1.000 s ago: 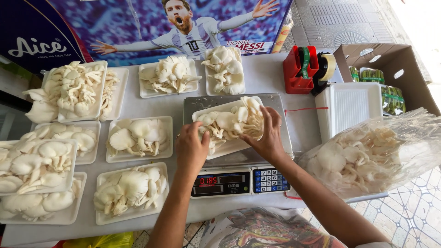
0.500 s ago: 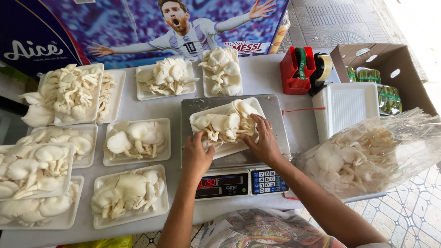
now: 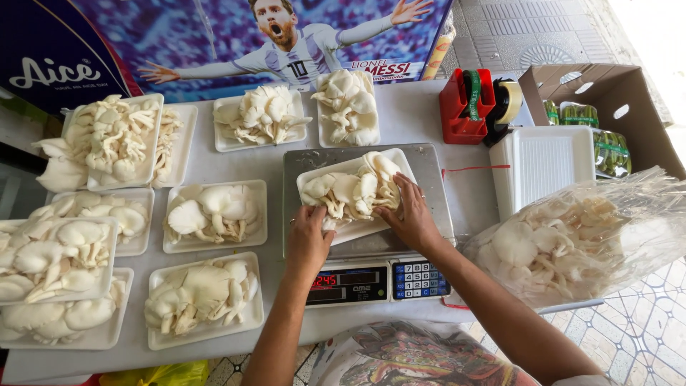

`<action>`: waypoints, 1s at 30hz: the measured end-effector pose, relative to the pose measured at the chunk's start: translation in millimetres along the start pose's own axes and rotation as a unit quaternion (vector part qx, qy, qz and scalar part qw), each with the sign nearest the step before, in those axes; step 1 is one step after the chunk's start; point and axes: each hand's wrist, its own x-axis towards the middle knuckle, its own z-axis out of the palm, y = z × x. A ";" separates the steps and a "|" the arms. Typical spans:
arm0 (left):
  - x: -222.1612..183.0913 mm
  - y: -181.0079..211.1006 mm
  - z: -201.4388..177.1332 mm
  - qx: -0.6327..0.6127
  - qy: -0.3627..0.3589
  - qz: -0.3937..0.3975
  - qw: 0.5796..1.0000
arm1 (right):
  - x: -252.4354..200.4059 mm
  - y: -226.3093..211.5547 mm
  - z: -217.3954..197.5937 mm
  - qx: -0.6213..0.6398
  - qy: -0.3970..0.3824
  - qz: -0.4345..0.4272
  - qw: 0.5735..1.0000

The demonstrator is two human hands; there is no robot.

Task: The person places mushrooms onto white trays, weighs them using a digital scale, and transfers the weighed mushrooms into a large clear plastic bag.

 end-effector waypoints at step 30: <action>-88.4 -29.7 -167.4 -0.163 0.567 0.092 0.802 | -19.5 -47.7 -135.4 0.126 0.255 -0.077 0.956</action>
